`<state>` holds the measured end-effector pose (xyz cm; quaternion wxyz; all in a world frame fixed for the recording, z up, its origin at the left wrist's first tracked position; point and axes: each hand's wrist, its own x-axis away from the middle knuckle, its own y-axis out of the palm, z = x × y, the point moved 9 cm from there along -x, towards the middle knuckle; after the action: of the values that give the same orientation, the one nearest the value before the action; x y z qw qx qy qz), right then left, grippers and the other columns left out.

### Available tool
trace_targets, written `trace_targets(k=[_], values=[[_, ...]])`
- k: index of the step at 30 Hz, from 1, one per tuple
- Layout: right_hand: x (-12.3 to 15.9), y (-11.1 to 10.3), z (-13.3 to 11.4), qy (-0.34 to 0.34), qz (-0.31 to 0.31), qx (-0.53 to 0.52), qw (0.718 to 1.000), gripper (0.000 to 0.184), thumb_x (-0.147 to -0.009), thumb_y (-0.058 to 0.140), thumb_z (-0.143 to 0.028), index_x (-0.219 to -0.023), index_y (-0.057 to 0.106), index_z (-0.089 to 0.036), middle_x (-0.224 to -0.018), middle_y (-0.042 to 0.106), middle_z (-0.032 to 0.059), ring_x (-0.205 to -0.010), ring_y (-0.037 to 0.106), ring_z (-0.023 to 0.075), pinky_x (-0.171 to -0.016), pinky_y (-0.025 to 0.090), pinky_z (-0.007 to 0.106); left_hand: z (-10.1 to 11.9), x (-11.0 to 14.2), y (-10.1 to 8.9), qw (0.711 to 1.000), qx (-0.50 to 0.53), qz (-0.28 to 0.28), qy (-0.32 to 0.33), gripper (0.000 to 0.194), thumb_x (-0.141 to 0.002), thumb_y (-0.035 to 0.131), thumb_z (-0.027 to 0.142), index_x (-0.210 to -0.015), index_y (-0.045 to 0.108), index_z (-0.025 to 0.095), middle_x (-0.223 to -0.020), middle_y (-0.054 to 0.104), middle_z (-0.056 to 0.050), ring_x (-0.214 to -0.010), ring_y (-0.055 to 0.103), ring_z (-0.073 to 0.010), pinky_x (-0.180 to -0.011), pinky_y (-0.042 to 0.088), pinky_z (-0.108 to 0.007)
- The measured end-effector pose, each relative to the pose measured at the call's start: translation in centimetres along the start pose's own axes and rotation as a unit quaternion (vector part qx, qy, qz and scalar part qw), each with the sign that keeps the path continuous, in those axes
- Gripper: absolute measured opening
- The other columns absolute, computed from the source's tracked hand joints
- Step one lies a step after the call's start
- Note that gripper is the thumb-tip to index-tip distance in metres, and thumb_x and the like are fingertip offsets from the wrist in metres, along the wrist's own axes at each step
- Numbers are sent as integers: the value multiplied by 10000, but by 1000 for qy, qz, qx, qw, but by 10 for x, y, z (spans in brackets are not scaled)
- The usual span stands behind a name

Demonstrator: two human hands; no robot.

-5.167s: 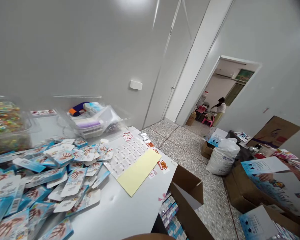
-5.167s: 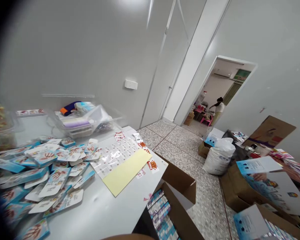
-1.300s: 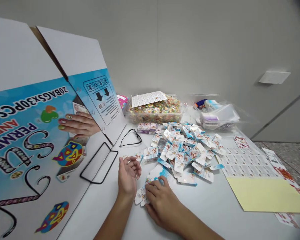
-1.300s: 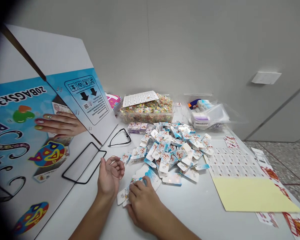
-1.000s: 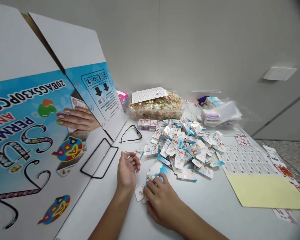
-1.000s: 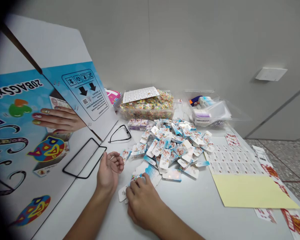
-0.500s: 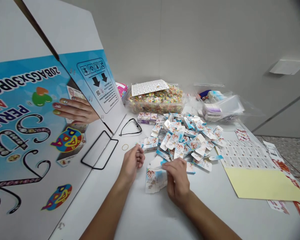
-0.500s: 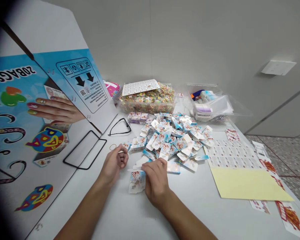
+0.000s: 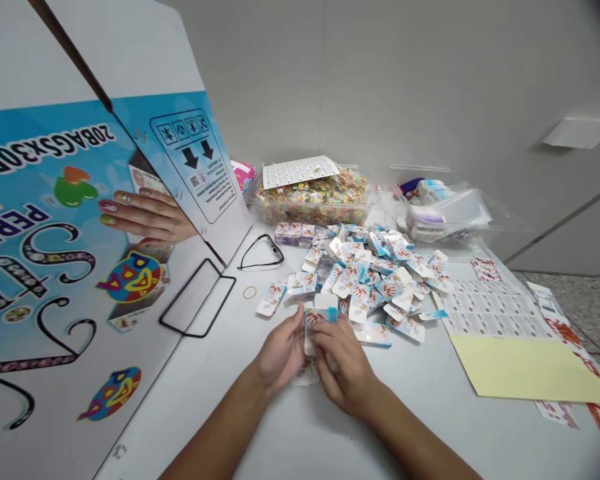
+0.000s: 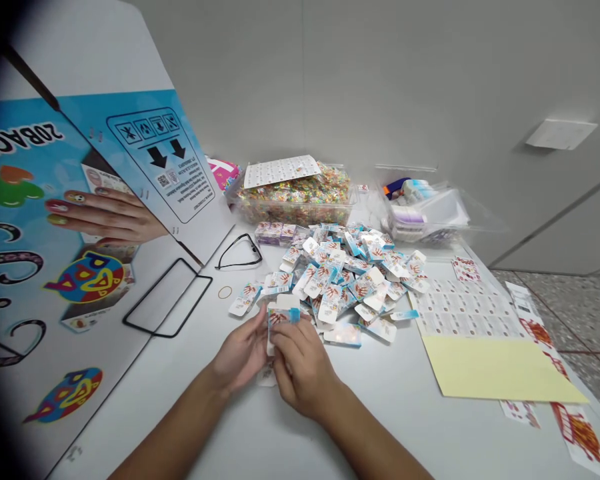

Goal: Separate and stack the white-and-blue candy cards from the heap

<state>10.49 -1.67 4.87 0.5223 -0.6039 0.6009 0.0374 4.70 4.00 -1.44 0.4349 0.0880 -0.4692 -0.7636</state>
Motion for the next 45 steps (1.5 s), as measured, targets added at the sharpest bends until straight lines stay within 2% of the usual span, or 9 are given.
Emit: trace_targets(k=[5, 9, 14, 20, 23, 29, 35, 40, 45], values=[[2, 13, 17, 78, -82, 58, 992, 578, -866, 603, -250, -1403, 401, -180, -1413, 490, 160, -1329, 406, 338, -1147, 179, 647, -8, 0, -5, 999, 6, 40, -21, 392, -992, 433, 391, -1060, 695, 107, -1027, 722, -128, -1084, 646, -238, -993, 460, -345], [5, 7, 39, 128, -43, 81, 987, 628, -912, 584, -343, -1462, 332, -173, -1537, 296, 187, -1390, 311, 355, -1116, 283, 602, -16, 2, -7, 998, -46, 40, -27, 393, -959, 509, 440, -1129, 678, 129, -1034, 711, -120, -999, 657, -227, -886, 497, -328], [3, 4, 43, 116, -36, 10, 993, 486, -931, 568, -246, -1388, 404, -221, -1454, 445, 133, -1322, 374, 290, -1080, 371, 511, -13, 5, -10, 996, -75, 52, -8, 315, -855, 680, 439, -950, 706, 139, -810, 669, -48, -729, 616, -138, -707, 490, -251], [-1, -24, 39, 145, 36, -92, 985, 208, -869, 557, -154, -1060, 535, -234, -1295, 552, 107, -1198, 480, 271, -999, 402, 475, -18, 6, 3, 992, -112, -32, -39, 286, -782, 772, 379, -834, 703, 107, -737, 610, -30, -672, 579, -104, -670, 464, -221], [-1, -17, 48, 193, -13, -172, 966, 85, -863, 525, -163, -912, 536, -231, -1301, 569, 79, -1205, 472, 264, -1015, 379, 466, -28, 4, 5, 985, -135, -72, -74, 332, -726, 816, 357, -891, 704, 93, -808, 635, -64, -698, 606, -133, -703, 495, -268], [-3, -10, 57, 205, -81, -311, 924, 89, -904, 515, -265, -916, 596, -231, -1255, 612, 78, -1209, 498, 257, -1039, 387, 452, -29, 1, 1, 978, -185, -84, -41, 378, -742, 804, 333, -1019, 687, 105, -919, 651, -90, -790, 646, -177, -813, 525, -359], [-4, -5, 50, 174, -161, -271, 933, 132, -937, 553, -303, -973, 668, -249, -1274, 601, 65, -1242, 494, 247, -1071, 394, 459, -17, 3, -4, 965, -254, -60, -21, 335, -745, 792, 395, -854, 684, 98, -713, 666, -80, -620, 633, -163, -587, 485, -257], [3, -2, 48, 167, -46, -193, 966, 139, -955, 528, -269, -1033, 634, -225, -1230, 579, 109, -1139, 570, 237, -952, 512, 406, -8, 0, -8, 975, -222, -8, 6, 358, -749, 786, 429, -792, 706, 83, -685, 661, -77, -594, 605, -136, -587, 464, -234], [13, -4, 36, 114, 54, -89, 988, 555, -910, 587, -189, -1415, 358, -204, -1257, 546, 147, -1153, 576, 241, -972, 518, 405, -2, 2, 0, 993, -115, -18, 35, 357, -831, 696, 458, -838, 706, 102, -754, 693, -102, -699, 661, -185, -690, 516, -279]])
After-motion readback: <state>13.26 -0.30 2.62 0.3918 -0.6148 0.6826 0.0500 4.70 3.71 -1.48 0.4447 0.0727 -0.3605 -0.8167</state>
